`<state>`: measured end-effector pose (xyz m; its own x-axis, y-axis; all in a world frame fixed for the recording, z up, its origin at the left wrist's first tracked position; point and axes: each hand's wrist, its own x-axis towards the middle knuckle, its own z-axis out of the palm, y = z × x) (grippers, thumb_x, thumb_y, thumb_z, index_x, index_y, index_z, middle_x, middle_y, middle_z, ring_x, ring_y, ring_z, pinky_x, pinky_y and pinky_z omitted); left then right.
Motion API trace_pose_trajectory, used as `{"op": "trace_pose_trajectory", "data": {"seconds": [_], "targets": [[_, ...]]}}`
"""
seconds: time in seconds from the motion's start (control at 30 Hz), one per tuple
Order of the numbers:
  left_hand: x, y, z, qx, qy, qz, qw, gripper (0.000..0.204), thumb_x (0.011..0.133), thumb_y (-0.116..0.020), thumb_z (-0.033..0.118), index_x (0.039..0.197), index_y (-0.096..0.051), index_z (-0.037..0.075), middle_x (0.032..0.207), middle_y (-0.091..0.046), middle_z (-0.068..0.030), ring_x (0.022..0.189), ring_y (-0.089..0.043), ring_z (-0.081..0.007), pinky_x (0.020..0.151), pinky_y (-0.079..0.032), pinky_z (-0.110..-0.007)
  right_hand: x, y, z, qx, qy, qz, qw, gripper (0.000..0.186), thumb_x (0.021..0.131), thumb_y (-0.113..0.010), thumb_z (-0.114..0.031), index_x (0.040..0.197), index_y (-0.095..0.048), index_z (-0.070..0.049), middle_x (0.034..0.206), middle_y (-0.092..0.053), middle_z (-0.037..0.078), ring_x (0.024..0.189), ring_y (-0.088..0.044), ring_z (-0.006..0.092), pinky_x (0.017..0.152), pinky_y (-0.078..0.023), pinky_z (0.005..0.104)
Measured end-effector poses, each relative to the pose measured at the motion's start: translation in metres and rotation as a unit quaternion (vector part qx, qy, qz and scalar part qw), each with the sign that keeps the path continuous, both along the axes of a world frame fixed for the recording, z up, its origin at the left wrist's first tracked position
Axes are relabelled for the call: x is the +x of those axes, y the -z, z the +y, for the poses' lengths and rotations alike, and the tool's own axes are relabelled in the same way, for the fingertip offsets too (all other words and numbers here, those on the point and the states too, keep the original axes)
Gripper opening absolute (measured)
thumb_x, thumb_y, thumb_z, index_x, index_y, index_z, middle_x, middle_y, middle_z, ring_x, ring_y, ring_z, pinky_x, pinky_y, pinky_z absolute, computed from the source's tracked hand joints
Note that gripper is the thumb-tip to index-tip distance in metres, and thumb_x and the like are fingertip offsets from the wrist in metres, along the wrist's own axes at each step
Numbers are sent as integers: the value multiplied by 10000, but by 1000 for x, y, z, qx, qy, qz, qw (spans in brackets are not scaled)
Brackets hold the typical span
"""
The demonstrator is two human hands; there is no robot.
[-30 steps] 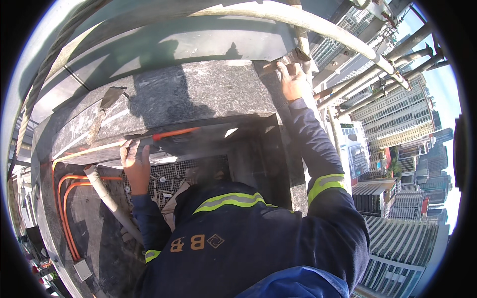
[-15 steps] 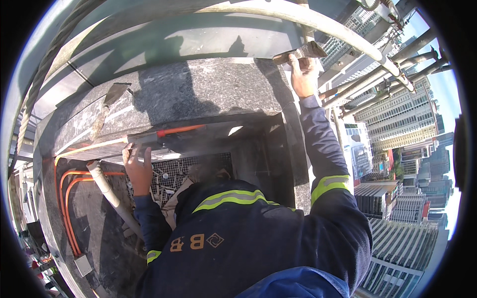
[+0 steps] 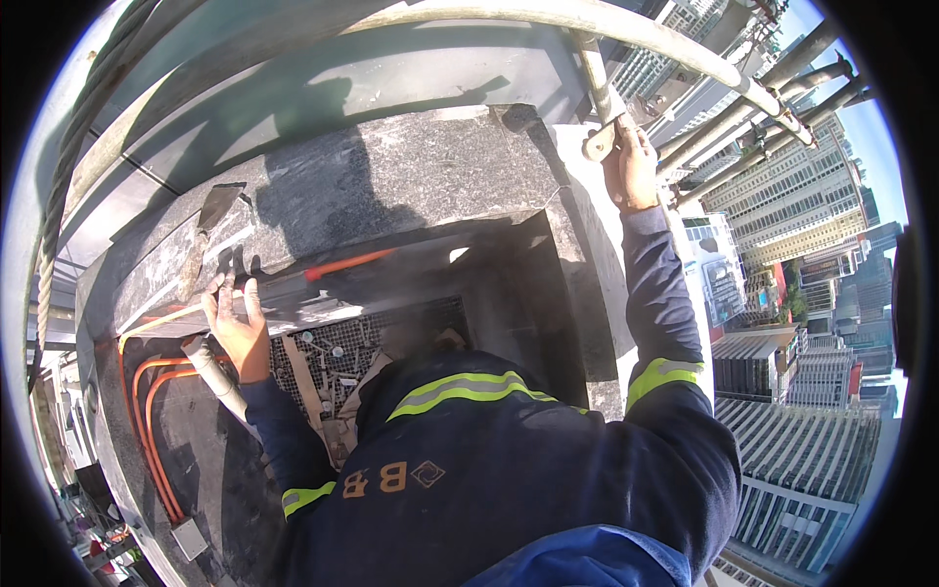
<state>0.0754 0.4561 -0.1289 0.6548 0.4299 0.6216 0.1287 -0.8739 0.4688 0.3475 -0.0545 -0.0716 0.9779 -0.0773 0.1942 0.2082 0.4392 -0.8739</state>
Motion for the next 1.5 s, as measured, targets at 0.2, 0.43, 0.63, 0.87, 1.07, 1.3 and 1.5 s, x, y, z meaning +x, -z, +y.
{"op": "trace_pose_trajectory", "data": {"seconds": [0.2, 0.43, 0.63, 0.87, 1.07, 1.3, 1.5], "targets": [[27, -30, 79, 122, -138, 145, 972, 654, 894, -715, 465, 1391, -564, 68, 1411, -512, -213, 1303, -482, -408, 1070, -360, -592, -56, -17, -2, -213, -59, 76, 972, 266, 1046, -531, -242, 1108, -602, 7, 832, -622, 55, 642, -615, 128, 573, -499, 270], [25, -14, 154, 38, -15, 249, 968, 630, 923, -705, 386, 1405, -526, 22, 1327, -582, -266, 1289, -501, -426, 1081, -409, -467, -92, -24, 23, -267, -130, 90, 951, 119, 1026, -597, -187, 1081, -619, -84, 716, -548, -47, 478, -462, 8, 411, -356, 187], [17, -21, 106, 217, -44, 142, 965, 575, 924, -722, 262, 1289, -505, -126, 1272, -582, -318, 1175, -570, -450, 1017, -459, -459, -137, -49, 59, -320, -160, 50, 933, 200, 1048, -546, -153, 1179, -605, -14, 710, -587, 1, 451, -495, 48, 384, -357, 205], [13, -70, -69, -8, 130, 54, 990, 414, 859, -790, 214, 1130, -598, -35, 866, -696, -223, 769, -710, -373, 692, -547, -406, -175, -68, 133, -320, -321, 38, 891, 256, 1057, -531, -183, 1144, -634, 34, 813, -664, 40, 539, -575, 56, 463, -445, 209], [40, -52, -150, -63, 176, -35, 982, 401, 897, -730, 246, 1153, -585, -26, 880, -678, -211, 780, -677, -392, 697, -533, -436, -198, -64, 145, -222, -314, 137, 913, 294, 1065, -520, -237, 1131, -637, 25, 789, -665, 35, 531, -584, 73, 448, -446, 224], [55, -44, -192, -176, 280, -1, 944, 314, 877, -726, 95, 1116, -555, -14, 897, -674, -173, 770, -684, -300, 704, -533, -379, -212, -43, 146, -214, -249, 115, 938, 368, 1072, -512, -345, 967, -651, -21, 629, -615, 39, 478, -559, 72, 407, -389, 206], [52, -42, -204, -138, 300, -2, 944, 329, 875, -709, 46, 1159, -551, -3, 956, -678, -219, 856, -698, -382, 739, -548, -417, -213, -42, 148, -185, -226, 76, 953, 363, 1078, -501, -331, 966, -641, -15, 621, -605, 34, 461, -530, 65, 401, -378, 202]]}}
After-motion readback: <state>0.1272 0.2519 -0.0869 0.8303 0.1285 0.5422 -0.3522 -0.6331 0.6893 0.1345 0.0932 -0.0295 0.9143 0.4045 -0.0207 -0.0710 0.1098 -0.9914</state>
